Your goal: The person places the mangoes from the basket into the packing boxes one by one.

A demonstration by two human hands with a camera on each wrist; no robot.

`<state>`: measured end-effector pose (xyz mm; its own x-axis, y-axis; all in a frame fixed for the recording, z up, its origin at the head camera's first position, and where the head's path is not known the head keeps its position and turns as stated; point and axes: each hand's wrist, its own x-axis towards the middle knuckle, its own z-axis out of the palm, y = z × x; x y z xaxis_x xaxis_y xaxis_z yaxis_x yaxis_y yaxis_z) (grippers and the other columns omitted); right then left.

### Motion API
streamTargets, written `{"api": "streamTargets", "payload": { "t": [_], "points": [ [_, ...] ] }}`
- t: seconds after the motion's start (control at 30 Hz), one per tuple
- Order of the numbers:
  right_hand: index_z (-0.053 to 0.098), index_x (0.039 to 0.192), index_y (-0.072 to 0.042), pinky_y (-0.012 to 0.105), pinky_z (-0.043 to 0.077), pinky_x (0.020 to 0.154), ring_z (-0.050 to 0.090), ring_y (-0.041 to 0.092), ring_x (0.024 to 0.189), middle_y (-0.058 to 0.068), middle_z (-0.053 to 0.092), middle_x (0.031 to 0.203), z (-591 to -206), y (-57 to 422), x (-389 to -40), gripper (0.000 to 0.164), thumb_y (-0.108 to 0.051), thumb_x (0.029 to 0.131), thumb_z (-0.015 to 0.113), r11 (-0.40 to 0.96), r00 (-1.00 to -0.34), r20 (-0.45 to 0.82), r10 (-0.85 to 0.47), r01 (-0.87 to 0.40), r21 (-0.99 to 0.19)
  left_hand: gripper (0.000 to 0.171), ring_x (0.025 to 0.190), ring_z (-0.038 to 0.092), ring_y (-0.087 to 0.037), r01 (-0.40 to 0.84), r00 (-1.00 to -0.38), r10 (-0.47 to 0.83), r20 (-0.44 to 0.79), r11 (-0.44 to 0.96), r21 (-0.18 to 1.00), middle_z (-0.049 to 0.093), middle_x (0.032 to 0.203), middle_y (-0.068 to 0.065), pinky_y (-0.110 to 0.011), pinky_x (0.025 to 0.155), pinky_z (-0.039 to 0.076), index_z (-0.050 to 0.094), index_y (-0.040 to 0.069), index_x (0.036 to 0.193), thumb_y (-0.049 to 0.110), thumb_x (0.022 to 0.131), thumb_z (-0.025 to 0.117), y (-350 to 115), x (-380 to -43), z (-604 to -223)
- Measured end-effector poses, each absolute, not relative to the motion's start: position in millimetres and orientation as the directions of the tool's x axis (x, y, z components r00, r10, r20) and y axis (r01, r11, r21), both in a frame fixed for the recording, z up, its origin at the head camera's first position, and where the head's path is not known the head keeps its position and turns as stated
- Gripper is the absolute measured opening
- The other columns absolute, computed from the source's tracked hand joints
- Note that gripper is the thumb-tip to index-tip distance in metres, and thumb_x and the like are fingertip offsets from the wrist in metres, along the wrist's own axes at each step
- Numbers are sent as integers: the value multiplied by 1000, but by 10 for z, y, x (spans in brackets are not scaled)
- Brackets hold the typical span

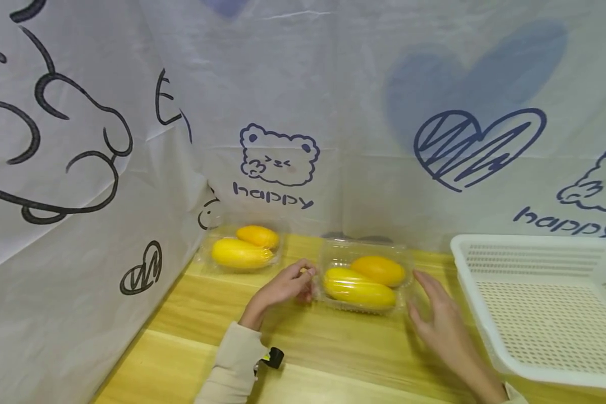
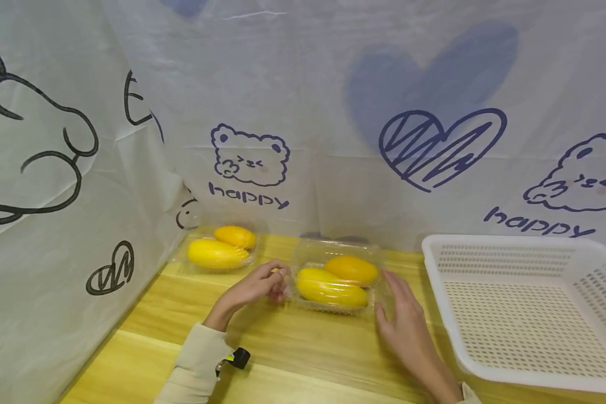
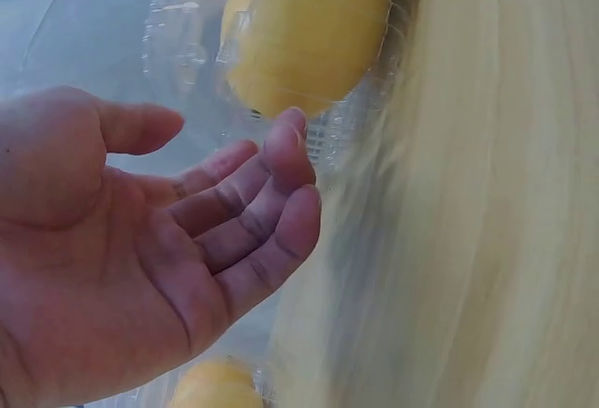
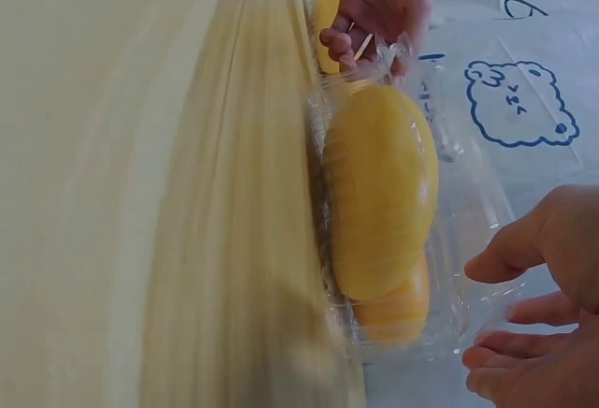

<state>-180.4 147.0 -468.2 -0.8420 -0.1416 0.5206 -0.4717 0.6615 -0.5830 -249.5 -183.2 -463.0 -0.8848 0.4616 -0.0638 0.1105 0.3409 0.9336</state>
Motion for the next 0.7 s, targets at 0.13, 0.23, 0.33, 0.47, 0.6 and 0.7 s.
{"api": "streamTargets", "payload": {
  "t": [0.13,0.23,0.33,0.47,0.6,0.7],
  "points": [
    [52,141,9,69,41,100,51,54,126,31,51,142,-4675,1466,-1744,66,10,80,76,667,-854,499,-148,-458,-588,26,73,63,-25,111,-870,487,-73,337,935,66,86,-19,-35,66,53,52,-7,124,14,110,43,-1866,-2473,-4622],
    [58,136,6,64,44,100,53,48,125,26,55,140,-4667,1443,-1694,59,10,80,76,679,-842,525,-124,-458,-573,25,72,63,-23,102,-863,499,-82,331,938,66,86,-21,-33,64,51,52,-7,123,13,109,46,-1878,-2459,-4615],
    [67,124,2,38,43,107,57,40,120,20,61,132,-4659,1397,-1636,48,12,78,77,682,-793,604,-80,-486,-547,26,71,62,-21,72,-856,507,-101,311,948,67,88,-22,-34,66,53,52,-7,123,13,108,48,-1893,-2450,-4618],
    [72,108,-1,13,44,89,64,24,98,9,69,112,-4678,1258,-1543,37,16,76,76,626,-743,666,-64,-550,-553,26,72,63,-20,-9,-847,509,-153,275,962,67,90,-20,-37,71,57,52,-7,125,12,107,51,-1914,-2441,-4626],
    [73,102,-3,20,54,68,64,10,76,2,72,94,-4726,1030,-1465,19,7,86,75,485,-884,463,-71,-436,-758,31,72,64,-20,-67,-840,508,-188,247,967,67,88,-16,-38,72,58,51,-7,129,11,104,55,-1917,-2439,-4603],
    [73,105,0,25,56,66,68,13,75,7,73,89,-4757,852,-1468,11,-3,95,71,335,-984,162,-70,-176,-926,37,72,63,-21,-85,-836,513,-195,229,970,67,86,-15,-37,71,57,48,-9,132,9,101,57,-1914,-2444,-4584]
  ]
}}
